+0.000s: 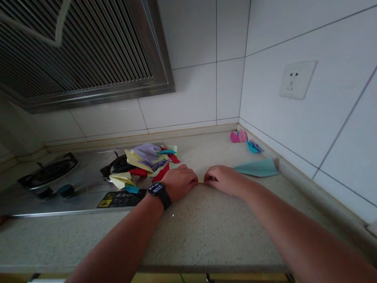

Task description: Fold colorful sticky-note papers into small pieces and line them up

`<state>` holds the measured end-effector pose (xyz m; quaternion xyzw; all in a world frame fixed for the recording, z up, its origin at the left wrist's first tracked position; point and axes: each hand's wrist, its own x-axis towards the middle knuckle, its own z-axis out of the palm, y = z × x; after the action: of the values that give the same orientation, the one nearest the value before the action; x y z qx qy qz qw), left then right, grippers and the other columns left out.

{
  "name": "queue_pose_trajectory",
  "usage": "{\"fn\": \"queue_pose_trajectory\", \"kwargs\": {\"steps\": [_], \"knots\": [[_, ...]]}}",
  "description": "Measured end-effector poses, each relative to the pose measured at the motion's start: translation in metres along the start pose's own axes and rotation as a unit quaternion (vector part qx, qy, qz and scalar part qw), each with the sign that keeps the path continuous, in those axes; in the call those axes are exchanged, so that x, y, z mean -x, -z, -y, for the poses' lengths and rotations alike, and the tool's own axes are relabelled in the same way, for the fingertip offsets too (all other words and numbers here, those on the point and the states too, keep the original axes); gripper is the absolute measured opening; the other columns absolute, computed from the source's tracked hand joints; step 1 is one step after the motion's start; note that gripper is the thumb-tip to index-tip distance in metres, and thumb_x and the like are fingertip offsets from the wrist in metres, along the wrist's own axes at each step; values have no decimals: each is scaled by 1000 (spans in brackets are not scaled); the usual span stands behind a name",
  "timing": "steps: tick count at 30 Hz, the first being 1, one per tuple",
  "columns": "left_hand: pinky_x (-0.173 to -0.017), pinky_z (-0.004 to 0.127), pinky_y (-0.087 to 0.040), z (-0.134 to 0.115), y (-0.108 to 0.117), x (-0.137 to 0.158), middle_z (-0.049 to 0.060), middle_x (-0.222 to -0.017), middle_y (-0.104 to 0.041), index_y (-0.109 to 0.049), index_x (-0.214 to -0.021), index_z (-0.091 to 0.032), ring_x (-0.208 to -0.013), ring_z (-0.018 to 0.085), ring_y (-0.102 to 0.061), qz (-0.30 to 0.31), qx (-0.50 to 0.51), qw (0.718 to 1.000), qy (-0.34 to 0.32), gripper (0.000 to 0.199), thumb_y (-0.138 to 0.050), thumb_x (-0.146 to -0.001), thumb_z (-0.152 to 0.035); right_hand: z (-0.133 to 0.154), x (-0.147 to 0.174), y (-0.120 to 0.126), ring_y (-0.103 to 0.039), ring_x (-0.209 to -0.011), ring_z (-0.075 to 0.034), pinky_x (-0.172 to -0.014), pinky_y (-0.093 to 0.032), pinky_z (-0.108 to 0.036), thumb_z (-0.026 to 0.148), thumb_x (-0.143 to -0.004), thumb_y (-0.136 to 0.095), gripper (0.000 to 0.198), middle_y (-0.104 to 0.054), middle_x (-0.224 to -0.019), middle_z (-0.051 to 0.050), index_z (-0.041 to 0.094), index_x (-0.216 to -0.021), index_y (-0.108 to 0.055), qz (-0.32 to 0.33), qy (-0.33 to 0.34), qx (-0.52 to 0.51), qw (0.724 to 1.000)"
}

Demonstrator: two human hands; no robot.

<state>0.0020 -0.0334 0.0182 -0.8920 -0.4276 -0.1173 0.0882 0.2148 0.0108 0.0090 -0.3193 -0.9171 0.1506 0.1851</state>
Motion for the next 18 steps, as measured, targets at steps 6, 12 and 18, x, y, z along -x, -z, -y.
{"fn": "queue_pose_trajectory", "kwargs": {"steps": [6,12,18], "knots": [[-73,28,-44,4,-1,0,3,-89,-66,-69,-91,-25,-92,18,-55,2,8,1000,12,18,-51,-90,-29,-4,1,1,-62,-81,-19,-77,-44,-31,25,-83,-60,13,-69,-86,-6,21,-86,-71,7,-19,-14,1000],[-73,27,-44,7,-5,-2,3,-88,-66,-70,-89,-25,-91,18,-55,5,14,1000,21,17,-54,-88,-28,-8,3,4,-62,-81,-19,-77,-45,-31,24,-83,-58,14,-70,-86,-5,21,-84,-71,13,-29,-14,999],[-72,28,-44,6,-6,-2,4,-89,-67,-71,-90,-25,-91,20,-56,2,10,999,35,19,-53,-88,-30,-6,2,4,-62,-81,-19,-77,-44,-31,23,-84,-55,15,-69,-87,-6,20,-85,-70,15,-27,2,1000]]}}
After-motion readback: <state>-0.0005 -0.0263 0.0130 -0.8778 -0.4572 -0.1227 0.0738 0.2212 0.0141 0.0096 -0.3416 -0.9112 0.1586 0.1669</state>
